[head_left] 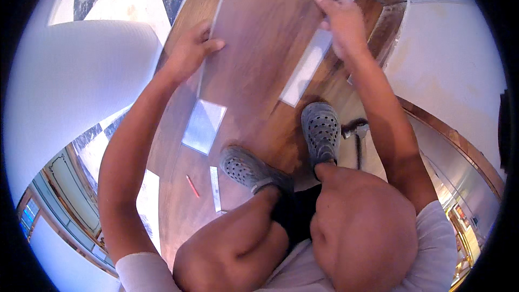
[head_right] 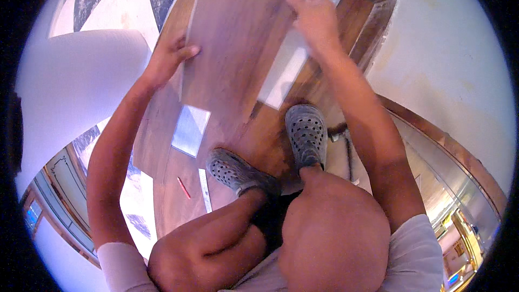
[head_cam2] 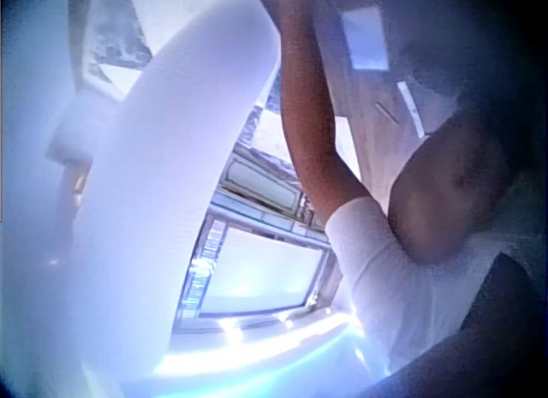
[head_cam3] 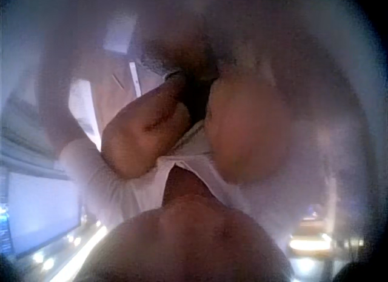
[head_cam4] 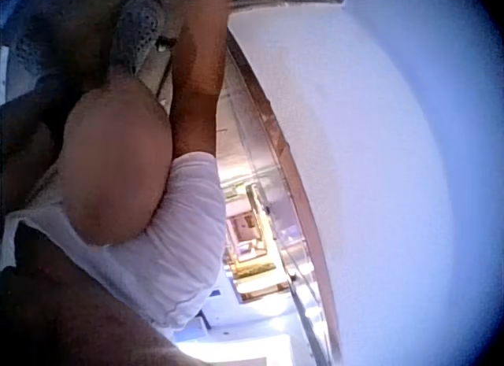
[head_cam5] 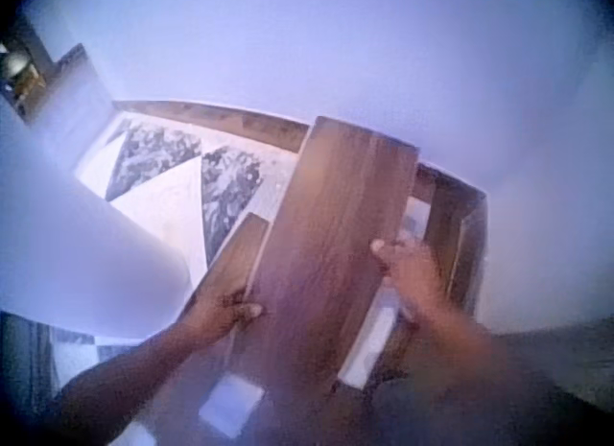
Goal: The person fits flooring planks into place against a wall and a corner, using a square to measure and a hammer to tap the pieces into alignment. They use a pencil to mark the planks.
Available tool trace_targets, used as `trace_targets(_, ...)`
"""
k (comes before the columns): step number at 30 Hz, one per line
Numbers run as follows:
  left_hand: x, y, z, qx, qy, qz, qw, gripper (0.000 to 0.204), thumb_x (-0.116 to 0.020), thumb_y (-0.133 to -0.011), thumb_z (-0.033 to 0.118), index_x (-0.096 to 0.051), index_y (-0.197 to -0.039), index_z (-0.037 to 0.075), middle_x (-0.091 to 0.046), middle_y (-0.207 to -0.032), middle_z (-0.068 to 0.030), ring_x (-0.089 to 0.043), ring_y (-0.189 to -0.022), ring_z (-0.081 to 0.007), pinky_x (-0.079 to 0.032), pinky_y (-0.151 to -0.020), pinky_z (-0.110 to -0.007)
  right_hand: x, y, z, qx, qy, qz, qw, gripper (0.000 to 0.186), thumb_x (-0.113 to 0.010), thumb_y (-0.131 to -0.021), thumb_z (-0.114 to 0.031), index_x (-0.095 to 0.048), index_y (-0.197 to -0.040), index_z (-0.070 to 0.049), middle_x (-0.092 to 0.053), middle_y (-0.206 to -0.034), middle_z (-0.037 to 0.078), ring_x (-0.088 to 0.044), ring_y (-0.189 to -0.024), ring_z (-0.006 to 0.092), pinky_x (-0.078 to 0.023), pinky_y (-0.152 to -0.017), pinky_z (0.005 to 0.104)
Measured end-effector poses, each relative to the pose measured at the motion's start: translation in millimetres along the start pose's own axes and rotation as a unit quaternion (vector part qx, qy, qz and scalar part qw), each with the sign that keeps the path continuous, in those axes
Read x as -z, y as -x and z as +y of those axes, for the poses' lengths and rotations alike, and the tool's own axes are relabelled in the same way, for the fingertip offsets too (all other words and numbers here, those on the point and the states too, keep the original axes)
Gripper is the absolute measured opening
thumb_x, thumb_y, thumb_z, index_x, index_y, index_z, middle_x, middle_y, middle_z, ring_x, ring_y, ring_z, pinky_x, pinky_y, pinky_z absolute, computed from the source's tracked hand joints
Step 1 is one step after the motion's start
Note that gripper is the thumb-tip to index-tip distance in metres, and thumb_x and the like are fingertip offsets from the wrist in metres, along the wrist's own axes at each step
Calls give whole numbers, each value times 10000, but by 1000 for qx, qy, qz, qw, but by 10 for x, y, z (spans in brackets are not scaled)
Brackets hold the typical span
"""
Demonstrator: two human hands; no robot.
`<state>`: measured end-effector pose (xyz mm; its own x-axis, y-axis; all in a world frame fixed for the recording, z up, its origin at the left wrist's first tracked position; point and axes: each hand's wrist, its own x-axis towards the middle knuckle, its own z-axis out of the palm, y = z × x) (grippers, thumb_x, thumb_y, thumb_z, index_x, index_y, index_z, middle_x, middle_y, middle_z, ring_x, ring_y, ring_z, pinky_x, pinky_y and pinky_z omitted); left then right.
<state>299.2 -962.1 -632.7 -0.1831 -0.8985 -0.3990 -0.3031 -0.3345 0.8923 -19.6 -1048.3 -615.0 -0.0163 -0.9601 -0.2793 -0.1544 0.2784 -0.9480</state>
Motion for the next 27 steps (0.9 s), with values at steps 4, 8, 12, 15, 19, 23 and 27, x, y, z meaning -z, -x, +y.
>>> trace_targets(4,-205,-521,-13,-22,-152,-18,988,364,-755,-870,242,-653,-1109,-13,-679,-965,-124,-637,-917,-228,-483,-862,-383,218,-227,215,-4,-13,80,997,263,-709,-918,-205,-670,-1044,22,-661,-878,51,-570,-719,123,-465,-606,305)
trace_targets(8,-519,-910,-177,-55,-164,-11,985,355,-780,-817,285,-591,-851,-14,-577,-771,-169,-576,-755,-287,-438,-718,-440,412,-346,513,-36,-30,142,989,213,-670,-946,-188,-671,-1037,4,-651,-887,38,-567,-744,130,-446,-616,302)
trace_targets(12,-654,-1116,-466,-63,-109,-47,991,433,-801,-788,297,-507,-771,-20,-503,-706,-181,-499,-686,-305,-408,-668,-454,487,-340,631,-113,7,143,983,282,-654,-974,-247,-649,-1185,-60,-655,-1056,27,-548,-868,132,-433,-750,323)
trace_targets(15,-739,-1156,-497,-69,-113,-42,990,443,-804,-781,309,-509,-781,-22,-523,-725,-184,-483,-689,-320,-406,-672,-453,510,-384,704,-122,3,150,981,239,-651,-977,-253,-658,-1144,-83,-620,-971,-1,-506,-807,121,-421,-737,326)
trace_targets(19,-751,-1208,-564,-78,-132,-36,987,445,-804,-777,306,-509,-789,-26,-539,-747,-201,-492,-696,-337,-413,-680,-459,505,-417,715,-133,22,159,978,188,-648,-980,-260,-662,-1086,-106,-582,-899,-27,-465,-758,108,-410,-717,319)
trace_targets(23,-746,-1207,-579,-80,-148,-42,985,441,-802,-780,311,-519,-800,-26,-559,-771,-215,-518,-718,-364,-425,-693,-462,522,-406,792,-135,39,158,977,178,-650,-979,-260,-662,-1080,-113,-574,-896,-34,-449,-747,108,-411,-714,321)
trace_targets(27,-801,-1189,-643,-87,-125,-25,988,440,-802,-781,320,-535,-809,-28,-578,-796,-223,-535,-739,-385,-432,-702,-466,545,-435,838,-137,26,154,978,204,-658,-973,-246,-658,-1103,-89,-583,-898,-24,-454,-735,114,-399,-672,314)
